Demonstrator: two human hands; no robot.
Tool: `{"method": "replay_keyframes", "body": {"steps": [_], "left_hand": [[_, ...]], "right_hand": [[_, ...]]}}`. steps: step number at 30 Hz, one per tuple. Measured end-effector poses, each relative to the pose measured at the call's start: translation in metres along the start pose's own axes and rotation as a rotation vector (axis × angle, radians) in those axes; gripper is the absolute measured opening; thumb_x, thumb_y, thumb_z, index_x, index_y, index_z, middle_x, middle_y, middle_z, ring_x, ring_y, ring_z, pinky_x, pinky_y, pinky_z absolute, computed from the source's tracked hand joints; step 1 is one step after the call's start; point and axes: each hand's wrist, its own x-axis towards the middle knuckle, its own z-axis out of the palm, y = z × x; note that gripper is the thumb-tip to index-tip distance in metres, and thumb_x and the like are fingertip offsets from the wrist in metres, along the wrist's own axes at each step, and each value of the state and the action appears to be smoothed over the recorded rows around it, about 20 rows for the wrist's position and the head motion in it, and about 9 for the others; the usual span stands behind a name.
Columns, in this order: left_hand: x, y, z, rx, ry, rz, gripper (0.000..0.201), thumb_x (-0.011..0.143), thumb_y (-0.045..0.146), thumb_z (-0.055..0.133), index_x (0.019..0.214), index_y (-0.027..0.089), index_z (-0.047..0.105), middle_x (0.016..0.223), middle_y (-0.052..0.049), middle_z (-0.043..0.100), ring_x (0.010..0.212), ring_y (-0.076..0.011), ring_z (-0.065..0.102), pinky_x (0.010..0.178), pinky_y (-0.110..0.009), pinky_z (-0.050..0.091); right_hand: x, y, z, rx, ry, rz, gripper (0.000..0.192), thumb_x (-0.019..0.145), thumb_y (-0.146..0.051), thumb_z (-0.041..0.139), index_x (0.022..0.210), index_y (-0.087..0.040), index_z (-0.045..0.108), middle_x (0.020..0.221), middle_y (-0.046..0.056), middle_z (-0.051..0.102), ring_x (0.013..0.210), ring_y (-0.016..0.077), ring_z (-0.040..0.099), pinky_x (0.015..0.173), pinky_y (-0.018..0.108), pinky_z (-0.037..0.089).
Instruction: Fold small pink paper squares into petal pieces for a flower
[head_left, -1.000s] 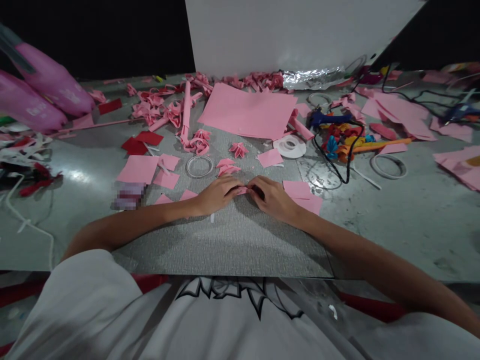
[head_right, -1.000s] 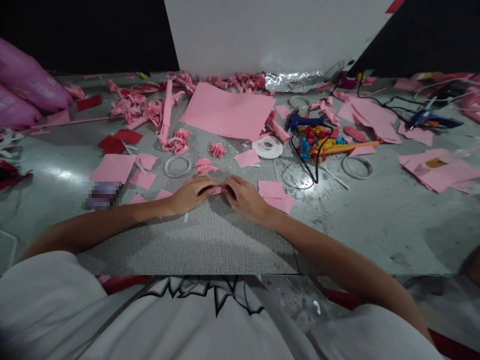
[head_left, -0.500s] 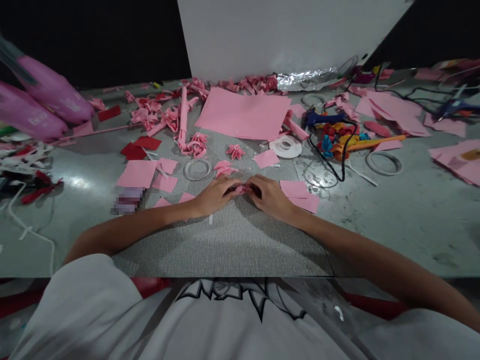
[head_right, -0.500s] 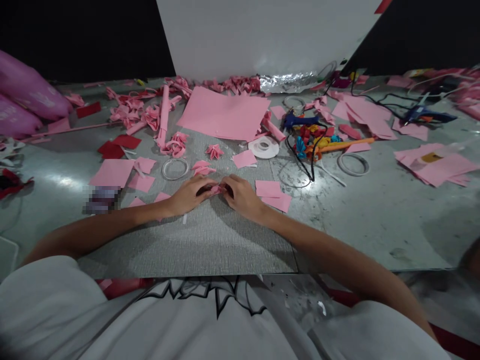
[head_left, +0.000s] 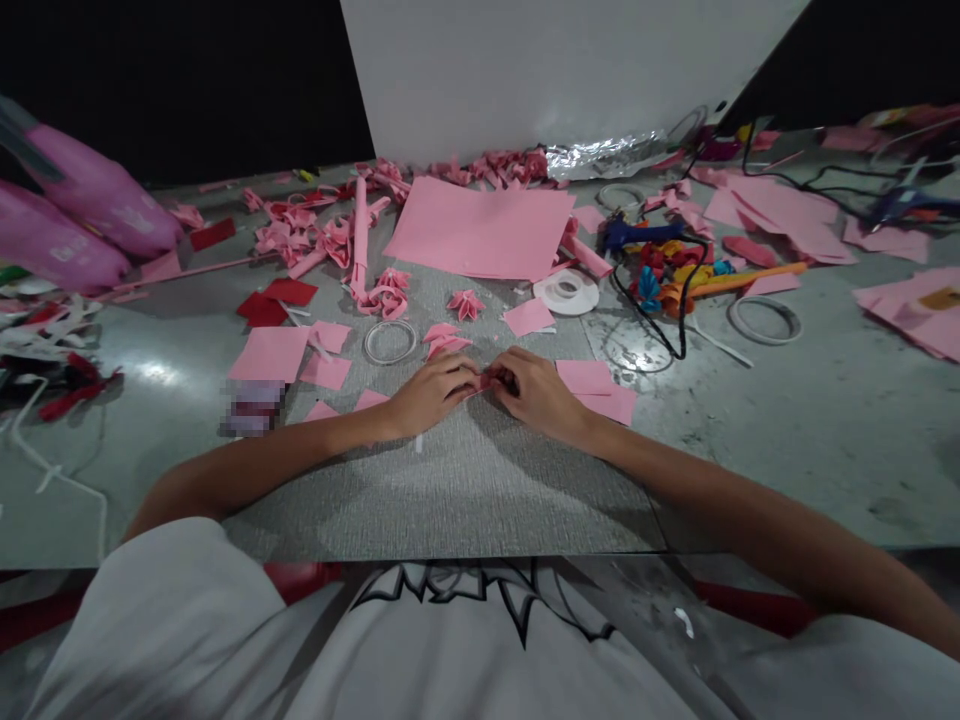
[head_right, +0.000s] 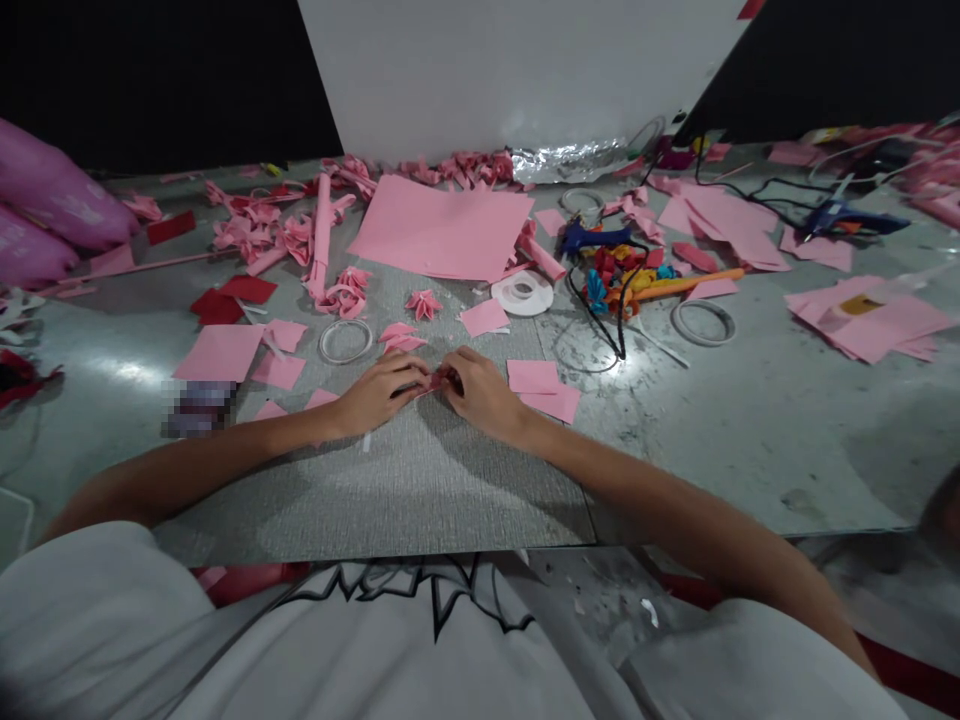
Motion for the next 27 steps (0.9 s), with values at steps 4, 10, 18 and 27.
{"method": "replay_keyframes", "body": {"steps": [4, 10, 18, 27], "left_hand": [[-0.002, 0.001, 0.001, 0.044, 0.044, -0.037, 0.013, 0.106, 0.025, 0.057, 0.103, 0.023, 0.069, 0.117, -0.007, 0.068, 0.117, -0.0247, 0.064, 0.109, -0.047, 0.052], [-0.007, -0.001, 0.005, 0.081, 0.218, -0.111, 0.019, 0.101, 0.037, 0.068, 0.112, 0.025, 0.057, 0.114, -0.007, 0.065, 0.117, -0.0262, 0.063, 0.103, -0.045, 0.055], [-0.01, -0.002, 0.005, 0.165, 0.399, -0.23, 0.061, 0.087, 0.062, 0.081, 0.128, 0.022, 0.06, 0.124, -0.01, 0.062, 0.119, -0.0293, 0.06, 0.107, -0.049, 0.054], [-0.011, 0.004, 0.003, -0.07, 0.131, -0.013, 0.024, 0.109, 0.035, 0.057, 0.11, 0.025, 0.079, 0.091, -0.003, 0.076, 0.089, -0.0191, 0.071, 0.089, -0.036, 0.059]], "right_hand": [[0.0, 0.003, 0.001, 0.007, 0.041, 0.012, 0.011, 0.091, -0.014, 0.062, 0.094, -0.022, 0.069, 0.097, 0.008, 0.067, 0.078, 0.0203, 0.062, 0.075, 0.036, 0.055], [0.005, 0.003, 0.005, 0.062, 0.086, 0.065, 0.007, 0.094, -0.027, 0.071, 0.089, -0.022, 0.069, 0.097, 0.007, 0.066, 0.073, 0.018, 0.06, 0.072, 0.035, 0.054], [0.003, -0.004, 0.002, 0.113, 0.0, 0.091, 0.013, 0.094, -0.02, 0.063, 0.082, -0.023, 0.059, 0.079, 0.002, 0.065, 0.07, 0.0176, 0.059, 0.069, 0.031, 0.05], [-0.01, -0.011, -0.005, 0.182, -0.006, 0.049, 0.011, 0.102, -0.035, 0.058, 0.096, -0.026, 0.061, 0.075, 0.0, 0.071, 0.066, 0.0175, 0.067, 0.064, 0.028, 0.053]]}}
